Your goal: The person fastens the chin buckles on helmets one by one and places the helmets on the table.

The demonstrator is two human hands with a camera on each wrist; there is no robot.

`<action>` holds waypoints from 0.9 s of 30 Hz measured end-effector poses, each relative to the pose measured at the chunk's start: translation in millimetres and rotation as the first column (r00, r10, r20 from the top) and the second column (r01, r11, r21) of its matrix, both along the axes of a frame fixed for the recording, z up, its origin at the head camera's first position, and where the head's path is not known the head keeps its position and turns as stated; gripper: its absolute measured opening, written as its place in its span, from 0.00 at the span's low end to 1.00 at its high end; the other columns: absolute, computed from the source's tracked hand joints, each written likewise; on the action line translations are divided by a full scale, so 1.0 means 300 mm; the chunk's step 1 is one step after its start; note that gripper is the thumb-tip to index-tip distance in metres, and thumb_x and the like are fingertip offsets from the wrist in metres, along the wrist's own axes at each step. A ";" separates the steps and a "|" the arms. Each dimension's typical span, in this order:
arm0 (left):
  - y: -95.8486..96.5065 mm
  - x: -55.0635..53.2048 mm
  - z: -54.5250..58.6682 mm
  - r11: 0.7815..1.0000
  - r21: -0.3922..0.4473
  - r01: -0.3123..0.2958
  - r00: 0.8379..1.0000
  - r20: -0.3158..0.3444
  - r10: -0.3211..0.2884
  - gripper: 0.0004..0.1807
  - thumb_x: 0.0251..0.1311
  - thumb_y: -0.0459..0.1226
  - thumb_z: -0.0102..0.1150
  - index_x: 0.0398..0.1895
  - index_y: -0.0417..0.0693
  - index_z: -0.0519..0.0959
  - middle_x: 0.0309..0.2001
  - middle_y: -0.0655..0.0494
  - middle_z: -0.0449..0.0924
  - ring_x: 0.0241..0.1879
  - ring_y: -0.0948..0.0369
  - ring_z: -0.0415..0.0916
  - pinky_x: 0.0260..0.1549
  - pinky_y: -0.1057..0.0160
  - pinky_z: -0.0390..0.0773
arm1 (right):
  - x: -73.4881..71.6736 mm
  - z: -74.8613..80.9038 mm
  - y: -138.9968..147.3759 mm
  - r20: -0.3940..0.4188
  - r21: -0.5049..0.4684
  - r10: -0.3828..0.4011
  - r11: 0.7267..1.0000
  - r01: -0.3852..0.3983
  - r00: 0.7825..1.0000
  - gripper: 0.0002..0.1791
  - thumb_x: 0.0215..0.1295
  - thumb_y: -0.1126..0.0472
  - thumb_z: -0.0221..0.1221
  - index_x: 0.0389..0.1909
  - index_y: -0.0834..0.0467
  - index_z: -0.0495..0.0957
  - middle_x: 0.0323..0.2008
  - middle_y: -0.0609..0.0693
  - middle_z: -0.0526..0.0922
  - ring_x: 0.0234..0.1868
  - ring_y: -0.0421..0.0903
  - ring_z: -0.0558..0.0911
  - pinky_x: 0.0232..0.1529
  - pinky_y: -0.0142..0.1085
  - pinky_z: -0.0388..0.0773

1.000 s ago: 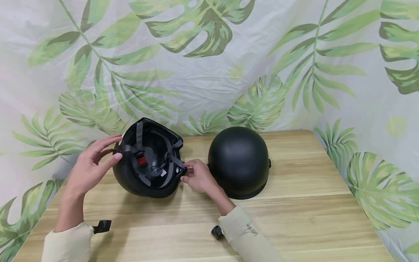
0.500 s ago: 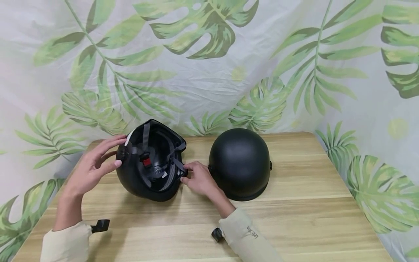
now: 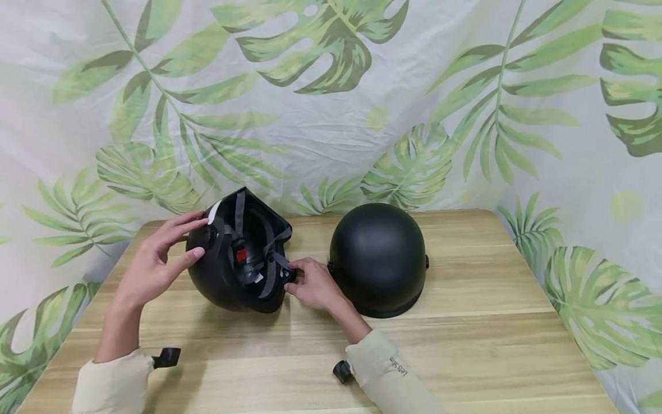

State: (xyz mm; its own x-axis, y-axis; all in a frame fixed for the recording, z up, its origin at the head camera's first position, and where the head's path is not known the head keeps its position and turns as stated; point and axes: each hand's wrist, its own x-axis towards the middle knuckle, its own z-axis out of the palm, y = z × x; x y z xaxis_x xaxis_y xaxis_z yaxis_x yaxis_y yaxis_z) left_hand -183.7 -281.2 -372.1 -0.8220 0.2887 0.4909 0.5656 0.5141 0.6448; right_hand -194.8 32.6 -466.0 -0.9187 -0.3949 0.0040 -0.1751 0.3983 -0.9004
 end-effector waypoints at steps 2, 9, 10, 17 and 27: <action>0.000 -0.004 -0.004 1.000 0.012 0.000 1.000 0.024 -0.001 0.30 0.64 0.27 0.71 0.70 0.49 0.81 0.75 0.47 0.70 0.76 0.50 0.64 0.64 0.77 0.63 | -0.002 -0.001 0.000 0.002 0.006 -0.001 1.000 0.001 1.000 0.25 0.69 0.65 0.69 0.65 0.67 0.79 0.64 0.61 0.79 0.62 0.58 0.84 0.63 0.48 0.81; -0.010 -0.007 -0.007 0.999 0.034 0.011 0.997 0.073 -0.014 0.30 0.67 0.27 0.68 0.72 0.48 0.78 0.75 0.48 0.69 0.74 0.63 0.64 0.61 0.76 0.69 | -0.004 -0.003 0.003 -0.005 0.019 0.003 1.000 -0.003 1.000 0.26 0.71 0.63 0.68 0.66 0.66 0.79 0.67 0.62 0.78 0.64 0.57 0.83 0.64 0.49 0.80; -0.012 -0.007 -0.007 0.999 0.032 0.014 0.997 0.071 -0.016 0.30 0.67 0.27 0.68 0.72 0.48 0.78 0.75 0.48 0.69 0.74 0.65 0.63 0.61 0.75 0.70 | -0.003 0.000 0.003 -0.012 0.023 0.003 1.000 -0.003 1.000 0.26 0.71 0.63 0.68 0.67 0.66 0.79 0.67 0.61 0.78 0.65 0.58 0.82 0.64 0.49 0.80; -0.017 0.009 -0.012 0.999 0.028 0.034 0.998 0.051 -0.036 0.30 0.68 0.25 0.65 0.73 0.47 0.77 0.75 0.45 0.69 0.74 0.67 0.63 0.64 0.75 0.69 | 0.015 0.028 -0.004 -0.061 0.022 0.009 1.000 -0.007 0.998 0.26 0.72 0.61 0.66 0.69 0.62 0.78 0.67 0.59 0.78 0.63 0.58 0.83 0.63 0.51 0.80; -0.019 0.043 -0.030 0.998 0.044 0.050 0.998 0.044 -0.052 0.31 0.67 0.24 0.65 0.74 0.45 0.75 0.76 0.46 0.68 0.75 0.63 0.63 0.64 0.75 0.68 | 0.062 0.201 -0.042 -0.135 -0.138 0.104 0.983 -0.123 0.985 0.29 0.77 0.58 0.63 0.73 0.62 0.72 0.69 0.59 0.76 0.70 0.56 0.77 0.67 0.48 0.78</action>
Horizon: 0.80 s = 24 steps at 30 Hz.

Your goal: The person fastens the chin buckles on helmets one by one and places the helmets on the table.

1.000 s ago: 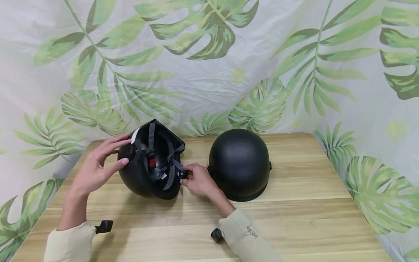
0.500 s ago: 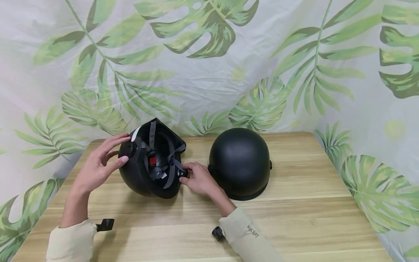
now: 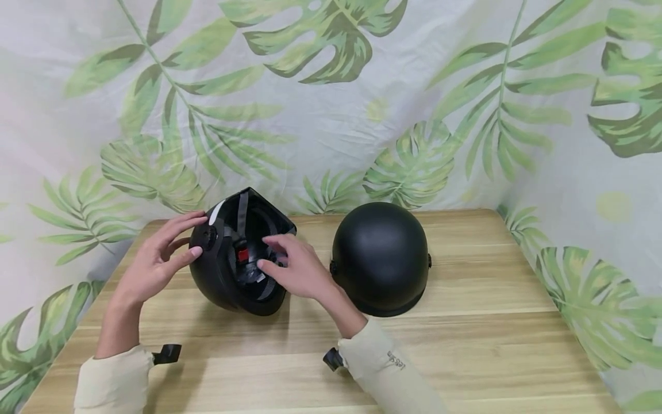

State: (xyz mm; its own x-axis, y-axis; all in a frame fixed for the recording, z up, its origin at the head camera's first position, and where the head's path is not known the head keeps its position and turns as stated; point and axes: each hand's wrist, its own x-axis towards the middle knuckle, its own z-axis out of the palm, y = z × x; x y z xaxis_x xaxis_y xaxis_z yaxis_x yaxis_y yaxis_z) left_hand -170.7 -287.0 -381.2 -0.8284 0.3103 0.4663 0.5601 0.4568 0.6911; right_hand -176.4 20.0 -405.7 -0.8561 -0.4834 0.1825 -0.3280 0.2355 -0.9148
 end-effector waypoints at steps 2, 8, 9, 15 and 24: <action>-0.001 -0.004 -0.003 1.000 0.005 0.005 1.000 -0.002 -0.005 0.31 0.67 0.24 0.66 0.74 0.44 0.75 0.76 0.47 0.67 0.75 0.63 0.63 0.64 0.75 0.68 | 0.003 0.049 -0.015 -0.035 -0.020 0.005 1.000 -0.006 0.999 0.28 0.77 0.58 0.64 0.73 0.61 0.73 0.69 0.57 0.76 0.70 0.52 0.77 0.67 0.46 0.78; 0.005 -0.005 0.005 1.000 0.005 -0.002 1.000 0.005 0.002 0.31 0.67 0.24 0.66 0.73 0.46 0.77 0.76 0.47 0.68 0.76 0.62 0.63 0.64 0.74 0.70 | 0.009 0.160 -0.056 -0.114 -0.058 0.007 0.998 -0.014 0.993 0.27 0.77 0.58 0.64 0.72 0.62 0.74 0.68 0.58 0.77 0.68 0.50 0.78 0.65 0.39 0.80; 0.006 -0.004 0.007 1.000 0.004 -0.003 1.000 0.006 0.003 0.31 0.67 0.23 0.65 0.73 0.47 0.77 0.76 0.46 0.68 0.75 0.62 0.63 0.64 0.74 0.70 | 0.008 0.171 -0.063 -0.123 -0.058 0.011 0.998 -0.018 0.992 0.27 0.77 0.58 0.64 0.72 0.62 0.74 0.68 0.58 0.77 0.68 0.51 0.79 0.64 0.39 0.80; 0.006 -0.002 0.009 1.000 0.012 -0.001 1.000 0.012 0.001 0.31 0.67 0.23 0.65 0.73 0.46 0.77 0.76 0.47 0.68 0.75 0.62 0.64 0.63 0.74 0.70 | -0.004 0.196 -0.103 -0.135 -0.024 0.025 0.999 -0.028 0.991 0.29 0.76 0.57 0.64 0.74 0.62 0.72 0.68 0.59 0.77 0.66 0.56 0.81 0.62 0.33 0.79; -0.007 -0.029 0.015 1.000 0.013 0.009 1.000 0.024 -0.009 0.31 0.67 0.24 0.65 0.73 0.46 0.77 0.75 0.45 0.69 0.74 0.66 0.64 0.63 0.74 0.70 | -0.024 0.207 -0.151 -0.110 0.018 0.006 1.000 -0.004 0.994 0.30 0.76 0.56 0.65 0.74 0.58 0.72 0.69 0.51 0.76 0.67 0.49 0.80 0.61 0.31 0.80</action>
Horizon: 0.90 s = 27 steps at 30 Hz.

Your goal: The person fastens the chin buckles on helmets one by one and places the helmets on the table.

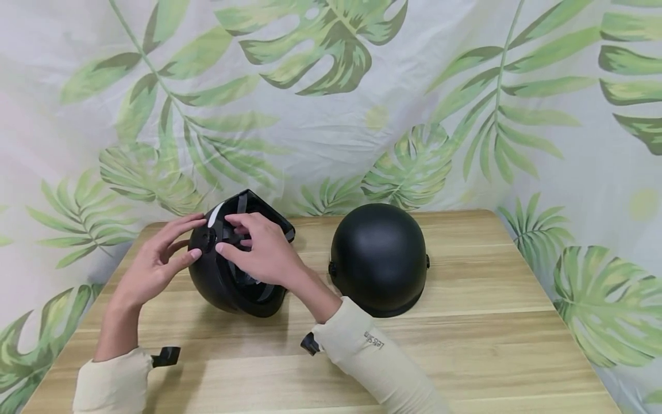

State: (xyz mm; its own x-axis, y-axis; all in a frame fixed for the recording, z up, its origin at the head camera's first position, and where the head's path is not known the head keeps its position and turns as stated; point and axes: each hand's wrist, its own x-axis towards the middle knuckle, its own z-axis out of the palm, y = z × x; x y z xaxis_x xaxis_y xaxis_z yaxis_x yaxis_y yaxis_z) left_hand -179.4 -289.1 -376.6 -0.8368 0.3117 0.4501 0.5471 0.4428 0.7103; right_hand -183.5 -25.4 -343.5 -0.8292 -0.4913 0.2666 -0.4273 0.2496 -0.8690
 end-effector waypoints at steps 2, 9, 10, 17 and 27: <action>-0.004 -0.009 0.001 1.000 -0.002 0.004 1.000 0.004 -0.004 0.31 0.67 0.24 0.65 0.73 0.47 0.77 0.76 0.46 0.68 0.74 0.66 0.64 0.63 0.74 0.70 | -0.006 0.002 -0.010 -0.001 0.007 -0.008 1.000 0.008 1.000 0.30 0.76 0.56 0.65 0.74 0.57 0.73 0.68 0.50 0.77 0.67 0.48 0.80 0.61 0.30 0.80; -0.019 -0.041 0.005 1.000 0.001 0.019 1.000 0.018 -0.019 0.31 0.67 0.24 0.65 0.73 0.46 0.77 0.76 0.48 0.68 0.75 0.67 0.63 0.63 0.74 0.69 | -0.027 0.011 -0.047 0.014 0.012 -0.036 0.999 0.036 0.999 0.29 0.75 0.56 0.66 0.73 0.57 0.74 0.64 0.50 0.80 0.61 0.41 0.82 0.57 0.29 0.81; -0.021 -0.046 0.005 1.000 0.000 0.019 1.000 0.018 -0.019 0.31 0.67 0.24 0.65 0.73 0.46 0.77 0.76 0.49 0.68 0.75 0.67 0.63 0.63 0.74 0.69 | -0.030 0.012 -0.051 0.020 0.008 -0.041 0.999 0.041 0.999 0.29 0.75 0.56 0.66 0.73 0.57 0.74 0.64 0.50 0.80 0.60 0.41 0.82 0.57 0.29 0.81; -0.025 -0.053 0.003 1.000 0.002 0.017 1.000 0.016 -0.017 0.31 0.67 0.24 0.65 0.73 0.46 0.77 0.76 0.54 0.68 0.75 0.66 0.63 0.63 0.74 0.69 | -0.035 0.012 -0.072 0.052 0.009 -0.076 0.997 0.075 0.996 0.28 0.75 0.54 0.66 0.72 0.55 0.75 0.61 0.50 0.81 0.59 0.41 0.83 0.54 0.27 0.82; -0.021 -0.052 -0.003 1.000 0.018 0.025 1.000 0.008 -0.025 0.30 0.67 0.23 0.65 0.72 0.45 0.77 0.75 0.43 0.68 0.74 0.66 0.64 0.63 0.74 0.70 | -0.029 -0.001 -0.076 0.023 0.045 -0.121 0.992 0.120 0.992 0.26 0.75 0.54 0.66 0.70 0.53 0.77 0.60 0.47 0.84 0.54 0.38 0.86 0.49 0.26 0.82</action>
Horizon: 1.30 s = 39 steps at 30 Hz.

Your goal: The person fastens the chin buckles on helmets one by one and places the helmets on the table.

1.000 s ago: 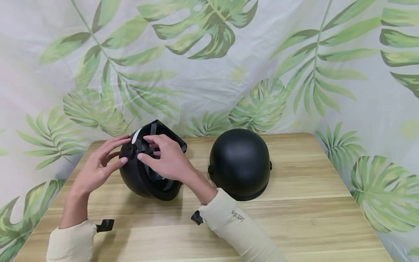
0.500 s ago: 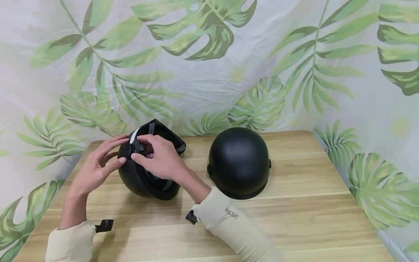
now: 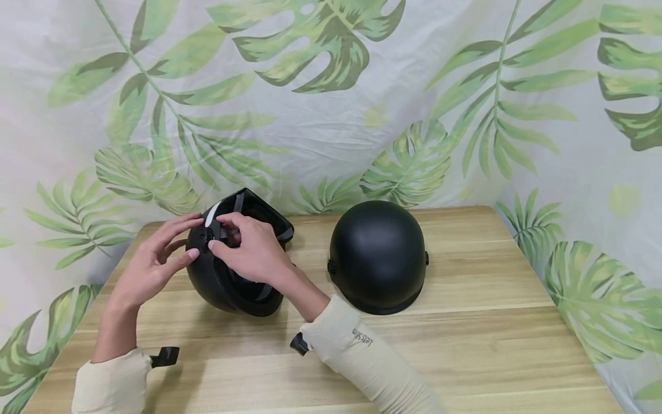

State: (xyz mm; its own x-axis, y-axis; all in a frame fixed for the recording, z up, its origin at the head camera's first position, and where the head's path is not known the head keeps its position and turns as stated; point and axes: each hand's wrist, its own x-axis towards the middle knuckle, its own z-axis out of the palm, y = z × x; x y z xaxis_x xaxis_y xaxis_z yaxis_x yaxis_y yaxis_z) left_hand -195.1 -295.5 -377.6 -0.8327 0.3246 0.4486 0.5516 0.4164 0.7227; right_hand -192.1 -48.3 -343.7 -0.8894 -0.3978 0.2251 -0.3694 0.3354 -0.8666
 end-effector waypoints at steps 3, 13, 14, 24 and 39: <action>-0.001 -0.001 0.000 1.000 0.004 0.003 1.000 0.001 -0.003 0.30 0.67 0.23 0.65 0.72 0.45 0.77 0.75 0.40 0.68 0.74 0.66 0.64 0.63 0.75 0.70 | 0.005 0.004 -0.006 0.009 -0.003 -0.016 1.000 0.016 1.000 0.26 0.75 0.54 0.65 0.70 0.53 0.77 0.61 0.47 0.84 0.55 0.39 0.86 0.50 0.27 0.81; -0.004 0.002 -0.001 1.000 -0.007 -0.002 1.000 0.006 0.002 0.31 0.67 0.24 0.66 0.73 0.46 0.77 0.76 0.47 0.68 0.74 0.66 0.63 0.64 0.75 0.69 | 0.017 -0.007 -0.022 0.101 -0.195 -0.027 0.980 0.047 0.995 0.24 0.74 0.61 0.65 0.69 0.54 0.79 0.60 0.51 0.85 0.54 0.39 0.87 0.48 0.28 0.84; -0.003 0.003 0.000 1.000 -0.010 -0.004 1.000 0.007 0.004 0.31 0.67 0.24 0.66 0.72 0.47 0.77 0.76 0.48 0.69 0.74 0.66 0.63 0.65 0.75 0.68 | 0.017 -0.009 -0.022 0.111 -0.226 -0.022 0.973 0.047 0.994 0.23 0.74 0.63 0.65 0.68 0.54 0.79 0.60 0.52 0.85 0.54 0.40 0.87 0.48 0.29 0.84; -0.001 -0.001 0.002 1.000 -0.001 -0.003 1.000 -0.021 0.003 0.32 0.65 0.23 0.67 0.73 0.46 0.77 0.76 0.45 0.68 0.76 0.66 0.62 0.70 0.77 0.61 | 0.007 -0.023 0.003 0.205 -0.430 -0.016 0.897 0.105 0.979 0.22 0.72 0.69 0.65 0.65 0.57 0.82 0.56 0.56 0.85 0.54 0.47 0.88 0.47 0.40 0.88; -0.010 -0.008 -0.018 0.998 0.002 -0.057 0.994 0.090 0.057 0.37 0.71 0.31 0.65 0.81 0.53 0.67 0.79 0.48 0.63 0.78 0.50 0.62 0.61 0.77 0.70 | -0.010 -0.046 0.084 0.338 -0.614 0.069 0.772 0.164 0.939 0.24 0.72 0.74 0.60 0.68 0.64 0.78 0.55 0.59 0.83 0.54 0.47 0.86 0.53 0.41 0.86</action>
State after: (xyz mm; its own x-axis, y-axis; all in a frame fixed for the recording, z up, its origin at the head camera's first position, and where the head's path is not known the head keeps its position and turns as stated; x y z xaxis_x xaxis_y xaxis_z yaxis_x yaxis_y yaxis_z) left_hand -197.7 -298.4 -383.1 -0.8869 0.2738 0.3720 0.4595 0.4422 0.7703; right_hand -195.2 -23.0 -357.6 -0.9685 -0.2261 0.1042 -0.0289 -0.3136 -0.9491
